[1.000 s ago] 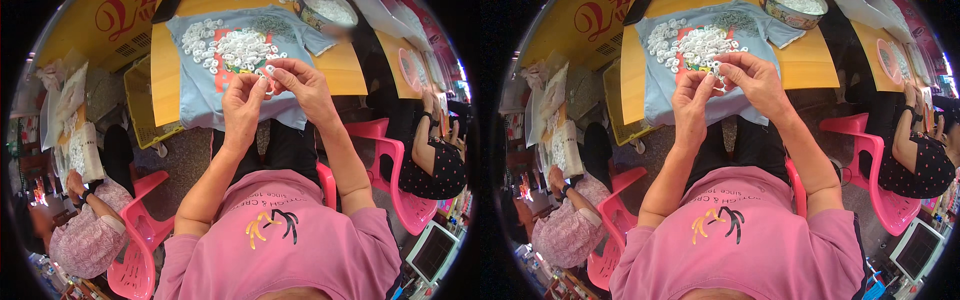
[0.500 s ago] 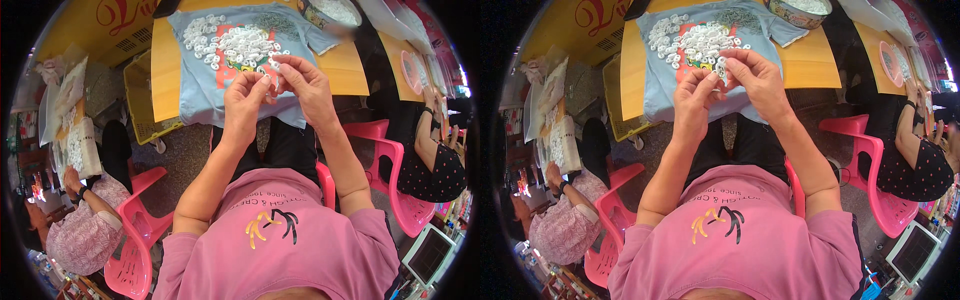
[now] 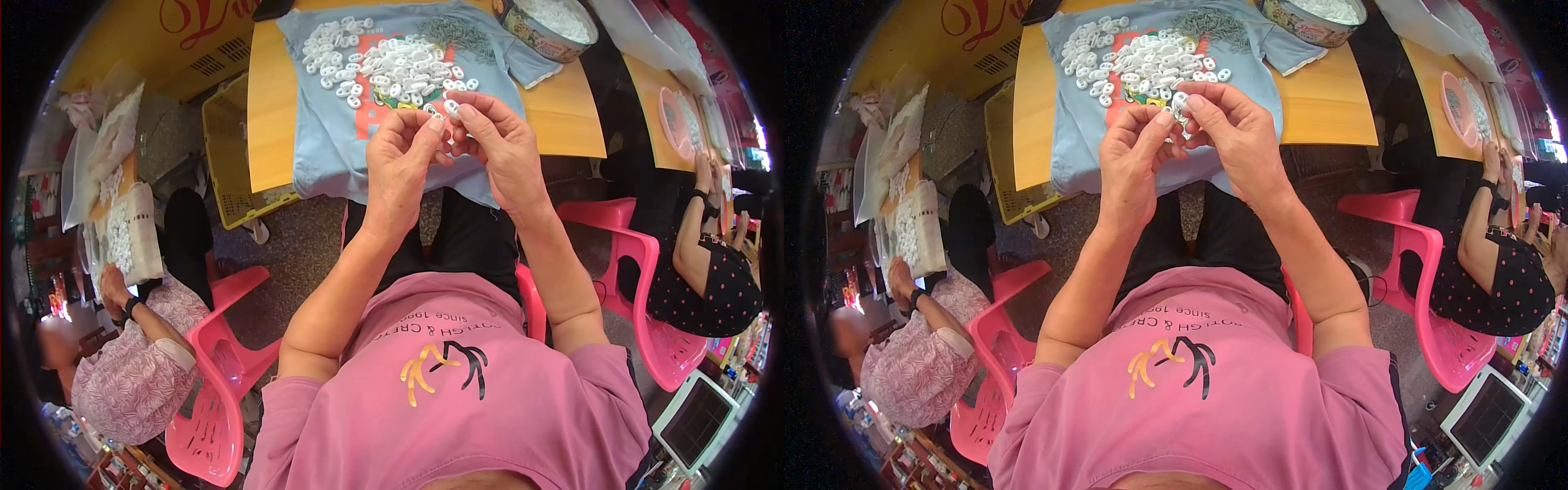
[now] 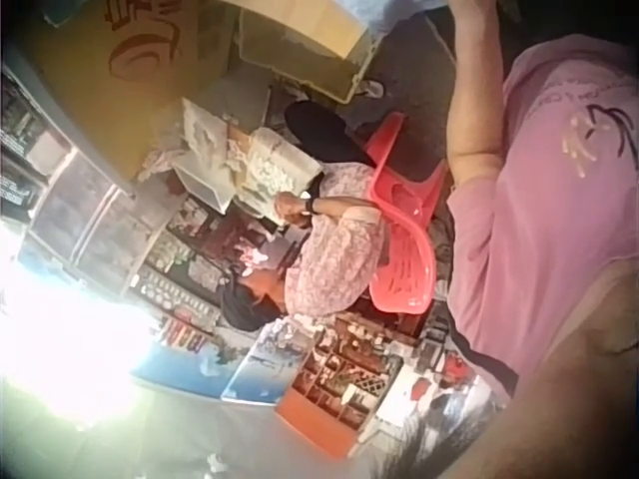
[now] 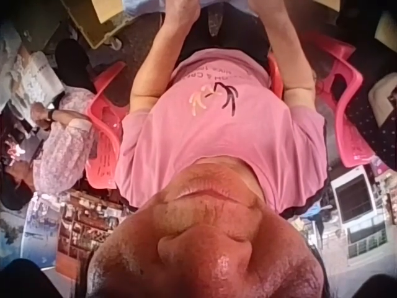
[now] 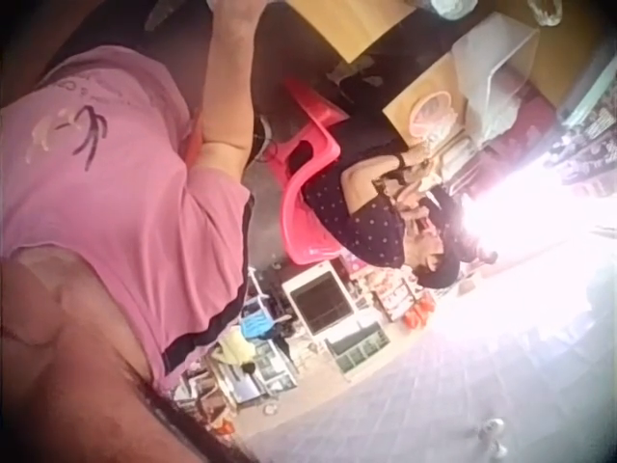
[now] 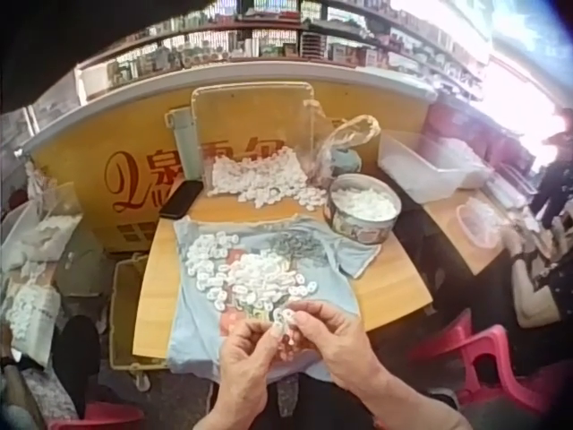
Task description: Manually assembling small white plastic components by inserting metal pins into them.
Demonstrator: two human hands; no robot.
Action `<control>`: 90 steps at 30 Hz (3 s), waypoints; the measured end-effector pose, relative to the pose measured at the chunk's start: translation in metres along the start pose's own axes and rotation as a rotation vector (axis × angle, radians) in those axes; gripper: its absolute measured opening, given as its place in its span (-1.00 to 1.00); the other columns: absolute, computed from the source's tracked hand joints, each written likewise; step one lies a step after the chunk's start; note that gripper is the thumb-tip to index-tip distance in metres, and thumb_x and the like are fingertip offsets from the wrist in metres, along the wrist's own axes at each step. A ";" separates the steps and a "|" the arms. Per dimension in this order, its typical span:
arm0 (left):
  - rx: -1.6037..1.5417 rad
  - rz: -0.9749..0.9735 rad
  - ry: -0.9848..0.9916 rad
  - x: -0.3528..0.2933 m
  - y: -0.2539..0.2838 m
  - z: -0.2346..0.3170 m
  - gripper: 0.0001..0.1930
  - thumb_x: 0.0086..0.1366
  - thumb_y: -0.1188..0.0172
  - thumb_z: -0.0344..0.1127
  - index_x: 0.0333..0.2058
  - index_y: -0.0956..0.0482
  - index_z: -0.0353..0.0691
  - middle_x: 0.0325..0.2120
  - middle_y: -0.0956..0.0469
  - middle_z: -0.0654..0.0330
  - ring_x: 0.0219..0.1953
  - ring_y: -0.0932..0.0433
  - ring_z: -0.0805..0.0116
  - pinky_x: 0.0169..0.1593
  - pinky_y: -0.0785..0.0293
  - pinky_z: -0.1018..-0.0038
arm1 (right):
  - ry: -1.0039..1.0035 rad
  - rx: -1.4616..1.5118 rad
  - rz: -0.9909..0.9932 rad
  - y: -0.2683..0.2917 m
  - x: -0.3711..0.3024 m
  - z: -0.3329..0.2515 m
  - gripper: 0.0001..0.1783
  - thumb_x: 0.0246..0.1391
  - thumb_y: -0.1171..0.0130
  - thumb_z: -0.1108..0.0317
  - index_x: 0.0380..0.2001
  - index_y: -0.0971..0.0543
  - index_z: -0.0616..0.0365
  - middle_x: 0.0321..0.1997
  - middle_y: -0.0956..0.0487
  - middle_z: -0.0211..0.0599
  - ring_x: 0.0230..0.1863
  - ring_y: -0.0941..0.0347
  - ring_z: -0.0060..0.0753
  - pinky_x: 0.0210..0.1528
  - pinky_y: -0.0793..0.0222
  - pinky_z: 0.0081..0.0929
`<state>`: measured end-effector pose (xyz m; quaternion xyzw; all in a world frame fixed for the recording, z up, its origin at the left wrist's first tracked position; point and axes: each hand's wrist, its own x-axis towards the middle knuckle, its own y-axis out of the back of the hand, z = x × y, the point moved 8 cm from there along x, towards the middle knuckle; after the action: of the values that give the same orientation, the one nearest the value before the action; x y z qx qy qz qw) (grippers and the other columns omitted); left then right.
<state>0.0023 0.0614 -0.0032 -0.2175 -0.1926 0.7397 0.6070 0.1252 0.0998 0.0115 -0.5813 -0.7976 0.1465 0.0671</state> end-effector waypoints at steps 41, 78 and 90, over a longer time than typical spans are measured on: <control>0.229 -0.205 -0.200 -0.002 0.002 0.006 -0.69 0.41 -0.09 -0.17 -0.01 -0.52 -0.24 -0.07 -0.47 0.26 -0.16 -0.42 0.59 -0.16 -0.35 0.63 | -0.144 0.330 -0.115 -0.027 -0.009 0.016 -0.41 0.22 -0.14 0.42 0.28 -0.20 0.18 -0.15 -0.52 -0.39 -0.27 -0.41 -0.64 -0.24 -0.36 -0.62; 1.150 0.439 -0.697 0.033 0.164 0.146 -0.54 0.30 -0.19 -0.32 0.15 -0.37 -0.29 0.07 -0.35 0.07 0.12 -0.35 0.21 0.14 -0.34 0.33 | 0.548 -1.135 -0.022 0.014 0.050 -0.011 -0.85 0.05 -0.24 0.41 -0.27 -0.65 0.11 -0.32 -0.57 -0.31 -0.42 -0.48 -0.36 -0.36 -0.38 -0.49; 0.712 -0.062 -0.409 0.017 0.032 0.029 -0.79 0.26 -0.15 -0.54 -0.11 -0.55 -0.34 -0.28 -0.57 0.13 -0.36 -0.59 0.43 -0.28 -0.50 0.57 | 0.450 -1.008 -0.086 0.003 0.057 -0.003 -0.82 0.03 -0.30 0.39 -0.27 -0.58 0.16 -0.39 -0.54 -0.35 -0.46 -0.46 -0.46 -0.35 -0.37 -0.52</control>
<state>-0.0422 0.0717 0.0016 0.1639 -0.0478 0.7693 0.6156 0.1112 0.1547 0.0092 -0.5253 -0.7581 -0.3839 -0.0446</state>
